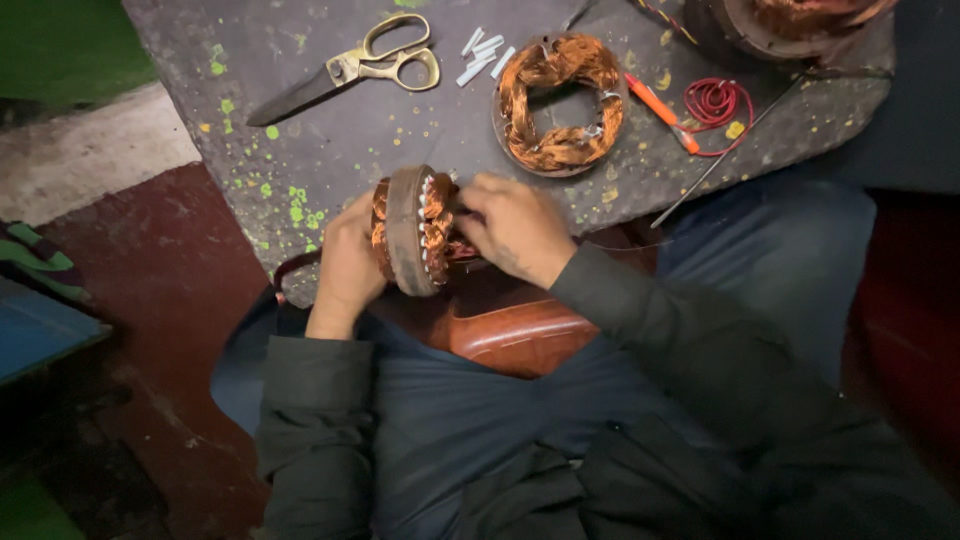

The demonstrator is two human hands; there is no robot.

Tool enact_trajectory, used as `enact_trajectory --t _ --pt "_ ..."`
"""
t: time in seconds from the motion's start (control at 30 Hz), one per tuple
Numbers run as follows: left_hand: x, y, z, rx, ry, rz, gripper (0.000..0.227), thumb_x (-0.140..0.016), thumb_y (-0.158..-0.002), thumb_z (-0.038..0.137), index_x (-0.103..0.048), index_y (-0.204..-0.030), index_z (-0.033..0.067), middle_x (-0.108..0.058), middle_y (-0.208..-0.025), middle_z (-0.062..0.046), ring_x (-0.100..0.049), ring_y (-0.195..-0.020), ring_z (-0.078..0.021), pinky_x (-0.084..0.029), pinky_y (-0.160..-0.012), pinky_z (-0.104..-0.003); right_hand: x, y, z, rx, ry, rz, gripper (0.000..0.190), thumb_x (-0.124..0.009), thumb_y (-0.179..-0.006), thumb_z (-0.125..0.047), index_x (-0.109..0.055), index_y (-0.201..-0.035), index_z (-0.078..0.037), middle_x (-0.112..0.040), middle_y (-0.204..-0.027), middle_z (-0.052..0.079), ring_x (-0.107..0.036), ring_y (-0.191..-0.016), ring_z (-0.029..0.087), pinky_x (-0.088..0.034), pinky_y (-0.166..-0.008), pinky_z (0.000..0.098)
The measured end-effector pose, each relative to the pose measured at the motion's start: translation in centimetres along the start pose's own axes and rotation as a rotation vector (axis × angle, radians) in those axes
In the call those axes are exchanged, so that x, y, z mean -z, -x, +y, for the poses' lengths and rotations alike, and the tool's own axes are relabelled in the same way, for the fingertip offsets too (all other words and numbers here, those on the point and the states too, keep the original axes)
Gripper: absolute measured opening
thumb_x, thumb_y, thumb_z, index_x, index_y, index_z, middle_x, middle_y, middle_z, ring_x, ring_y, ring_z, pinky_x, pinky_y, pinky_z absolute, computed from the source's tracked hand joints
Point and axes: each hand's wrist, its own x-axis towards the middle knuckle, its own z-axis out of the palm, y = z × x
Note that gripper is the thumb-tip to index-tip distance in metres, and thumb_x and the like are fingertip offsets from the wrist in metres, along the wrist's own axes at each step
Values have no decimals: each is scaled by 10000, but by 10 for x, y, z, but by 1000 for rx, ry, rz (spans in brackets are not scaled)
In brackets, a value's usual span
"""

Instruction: The person winds copper wire around a toroidal core, secures the winding with red tape, and uses a wire stripper to prepare wire ends. The person also handles small white insulating sleeves and places them on the coil.

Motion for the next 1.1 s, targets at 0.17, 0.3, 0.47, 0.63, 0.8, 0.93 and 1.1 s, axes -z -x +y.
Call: enact_trajectory --t 0.17,0.3,0.47,0.63,0.8,0.93,1.1 --pt "0 -2 0 3 21 -14 302 -720 -837 29 -715 -1138 -1 -708 -1229 -172 -680 -1104 -388 -539 -953 -398 3 0 1 20 -5 -27 224 -754 -842 -177 -665 -1028 -88 -625 -992 108 -659 -867 393 -527 -696 492" --pt "-3 1 -7 8 -23 -7 289 -707 -862 24 -724 -1150 15 -712 -1234 -157 -687 -1115 -379 -545 -960 -393 -2 -1 3 39 -12 -34 259 -769 -829 -155 -642 -1040 -74 -606 -1027 111 -651 -874 396 -525 -701 492" --pt "3 3 -9 -67 -79 -23 285 -721 -849 53 -723 -1133 27 -703 -1249 -149 -682 -1103 -372 -552 -928 -397 -4 0 10 140 -60 1 217 -749 -808 -96 -683 -1012 -64 -615 -1037 95 -634 -963 348 -529 -795 439" --pt "17 2 -3 129 -325 -76 179 -726 -838 62 -773 -1009 82 -715 -1037 -92 -691 -930 -339 -544 -776 -429 1 5 10 164 -82 24 180 -753 -801 -86 -733 -980 -95 -641 -1025 65 -621 -992 313 -526 -851 412" --pt "12 5 6 6 -247 -55 195 -755 -824 106 -721 -1005 42 -680 -1086 -117 -668 -983 -361 -539 -813 -433 5 5 1 57 -47 -32 143 -769 -871 -191 -725 -973 -101 -631 -973 83 -654 -906 332 -529 -756 447" --pt "7 4 3 -57 -142 -42 273 -770 -829 127 -696 -1068 17 -645 -1060 -152 -630 -1008 -402 -518 -862 -454 5 4 -2 -44 61 -33 172 -771 -866 -239 -707 -944 -100 -626 -977 85 -655 -837 354 -526 -701 473" --pt "7 1 0 -61 -168 -54 245 -777 -828 131 -692 -1027 16 -654 -1039 -158 -635 -1000 -409 -510 -873 -463 -3 6 -2 130 82 77 241 -735 -848 -151 -678 -1069 -75 -582 -1020 100 -656 -893 352 -540 -749 471"
